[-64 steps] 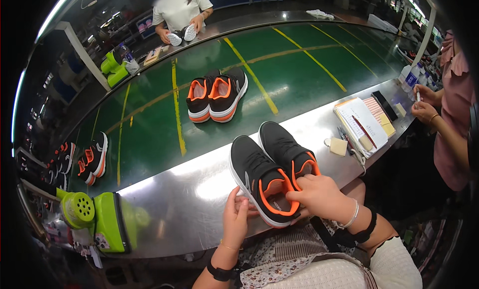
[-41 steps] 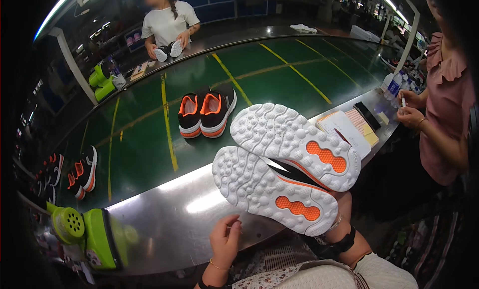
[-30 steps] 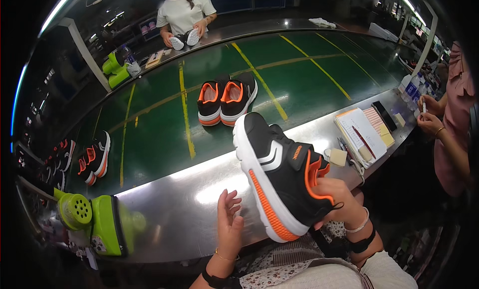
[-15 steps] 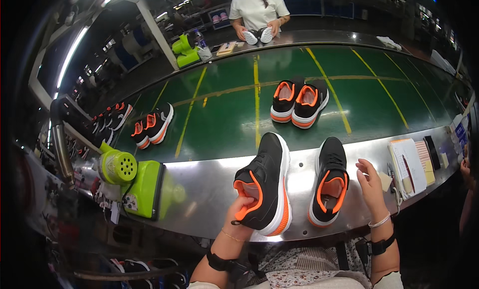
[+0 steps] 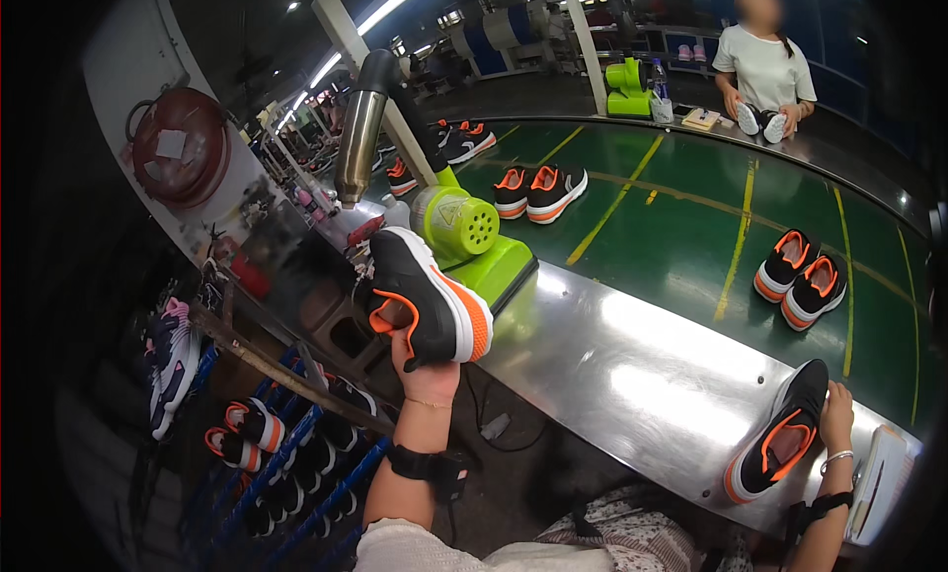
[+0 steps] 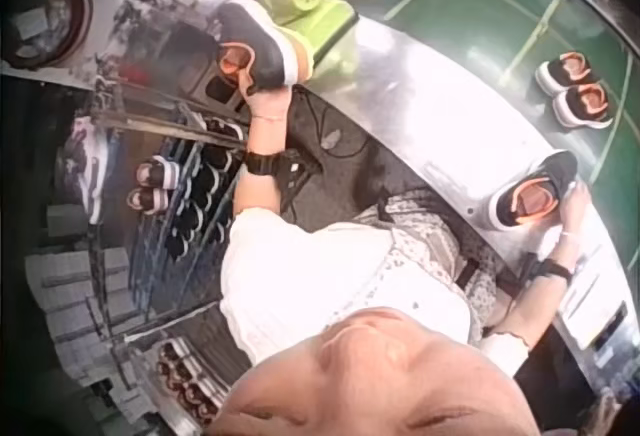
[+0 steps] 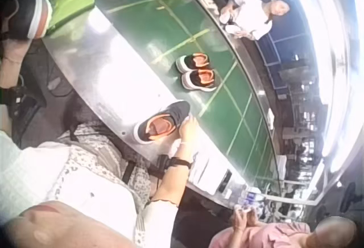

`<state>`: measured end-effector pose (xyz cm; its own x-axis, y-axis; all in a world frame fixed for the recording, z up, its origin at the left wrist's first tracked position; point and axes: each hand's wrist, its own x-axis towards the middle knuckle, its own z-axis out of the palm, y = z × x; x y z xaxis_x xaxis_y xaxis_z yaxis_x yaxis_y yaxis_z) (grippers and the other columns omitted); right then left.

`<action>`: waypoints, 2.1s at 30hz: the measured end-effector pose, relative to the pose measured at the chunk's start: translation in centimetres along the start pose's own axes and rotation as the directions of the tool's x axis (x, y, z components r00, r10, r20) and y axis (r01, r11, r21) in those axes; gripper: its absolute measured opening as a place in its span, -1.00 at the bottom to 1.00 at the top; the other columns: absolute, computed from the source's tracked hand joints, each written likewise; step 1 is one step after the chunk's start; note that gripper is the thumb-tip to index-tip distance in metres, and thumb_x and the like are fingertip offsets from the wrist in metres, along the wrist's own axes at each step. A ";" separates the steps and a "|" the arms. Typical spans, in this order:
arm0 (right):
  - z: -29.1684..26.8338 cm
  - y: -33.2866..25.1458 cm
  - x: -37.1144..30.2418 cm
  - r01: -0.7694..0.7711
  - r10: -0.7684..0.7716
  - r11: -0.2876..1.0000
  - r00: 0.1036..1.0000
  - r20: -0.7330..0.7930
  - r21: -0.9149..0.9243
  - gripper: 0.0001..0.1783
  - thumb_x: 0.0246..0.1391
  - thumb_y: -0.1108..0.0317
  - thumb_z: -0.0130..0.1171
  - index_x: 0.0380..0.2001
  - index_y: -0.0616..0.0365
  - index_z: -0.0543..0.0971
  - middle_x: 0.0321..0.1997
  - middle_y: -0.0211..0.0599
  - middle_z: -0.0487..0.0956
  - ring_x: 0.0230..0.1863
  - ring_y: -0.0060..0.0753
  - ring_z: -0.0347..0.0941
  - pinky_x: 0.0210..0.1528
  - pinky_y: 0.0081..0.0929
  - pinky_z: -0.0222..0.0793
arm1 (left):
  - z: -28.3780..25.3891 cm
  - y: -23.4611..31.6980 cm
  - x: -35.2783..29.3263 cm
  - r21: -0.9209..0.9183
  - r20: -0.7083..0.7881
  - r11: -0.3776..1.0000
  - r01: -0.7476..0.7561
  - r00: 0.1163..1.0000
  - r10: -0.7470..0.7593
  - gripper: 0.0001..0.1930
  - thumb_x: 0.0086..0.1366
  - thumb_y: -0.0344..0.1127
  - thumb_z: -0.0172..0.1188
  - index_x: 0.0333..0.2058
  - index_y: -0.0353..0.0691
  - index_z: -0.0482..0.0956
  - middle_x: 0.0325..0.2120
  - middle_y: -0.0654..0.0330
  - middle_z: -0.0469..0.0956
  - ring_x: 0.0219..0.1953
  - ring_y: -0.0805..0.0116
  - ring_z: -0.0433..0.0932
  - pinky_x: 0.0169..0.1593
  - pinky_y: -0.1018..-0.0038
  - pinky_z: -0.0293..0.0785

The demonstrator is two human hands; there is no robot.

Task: Inspecting finished shoes on a conveyor belt and using a sponge to clean the surface.

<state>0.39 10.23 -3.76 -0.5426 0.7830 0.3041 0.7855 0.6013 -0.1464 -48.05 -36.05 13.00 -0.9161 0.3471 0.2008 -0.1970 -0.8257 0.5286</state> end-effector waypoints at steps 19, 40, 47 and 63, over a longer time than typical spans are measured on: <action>0.9 0.5 0.4 -0.013 0.015 0.998 1.000 0.024 -0.059 -0.66 0.03 0.52 -0.09 -0.06 0.16 0.38 -0.07 -0.14 0.39 0.02 -0.01 0.27 -0.01 -0.15 0.30 | -7.2 7.1 14.1 0.233 -0.274 0.958 -0.166 0.934 0.228 -0.72 0.13 -0.22 -0.01 -0.20 -0.15 0.52 -0.20 0.24 0.54 -0.15 0.31 0.53 -0.02 0.33 0.45; -19.2 -16.0 -4.1 0.030 -0.055 0.865 0.998 0.036 0.500 -0.66 0.05 0.40 0.09 -0.06 0.15 0.44 -0.38 -0.19 0.47 -0.36 -0.20 0.47 -0.31 -0.40 0.38 | 1.4 -11.2 -7.4 0.184 0.073 0.780 0.598 0.783 -0.617 -0.54 0.12 -0.29 -0.04 0.04 -0.24 0.34 -0.05 0.07 0.44 -0.02 0.16 0.44 0.13 0.23 0.31; -20.7 -22.4 -7.5 0.223 -0.321 0.936 0.859 0.399 0.272 -0.45 -0.04 -0.10 0.15 -0.06 -0.01 0.44 -0.43 -0.15 0.50 -0.38 -0.13 0.50 -0.34 -0.33 0.41 | 7.8 -26.4 -13.8 0.567 0.177 0.532 0.629 0.538 -0.824 -0.37 0.15 -0.40 -0.04 0.21 -0.36 0.02 0.04 0.01 0.28 0.05 0.24 0.33 0.13 0.40 0.24; -20.0 -15.0 -7.5 0.218 -0.329 0.892 0.913 0.240 0.396 -0.41 -0.36 -0.23 0.31 -0.33 -0.05 0.50 -0.48 -0.39 0.40 -0.36 -0.25 0.42 -0.41 -0.36 0.33 | 10.4 -26.3 -9.6 0.579 0.076 0.566 0.588 0.652 -0.755 -0.64 0.36 -0.12 -0.13 -0.01 -0.21 0.36 -0.07 0.23 0.38 -0.04 0.40 0.33 0.04 0.41 0.21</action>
<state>-1.35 -7.89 14.97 -0.8256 0.5553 0.1004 0.4649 0.7702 -0.4367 -30.44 -13.05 5.74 -0.4221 0.8829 -0.2057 -0.4477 -0.0057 0.8942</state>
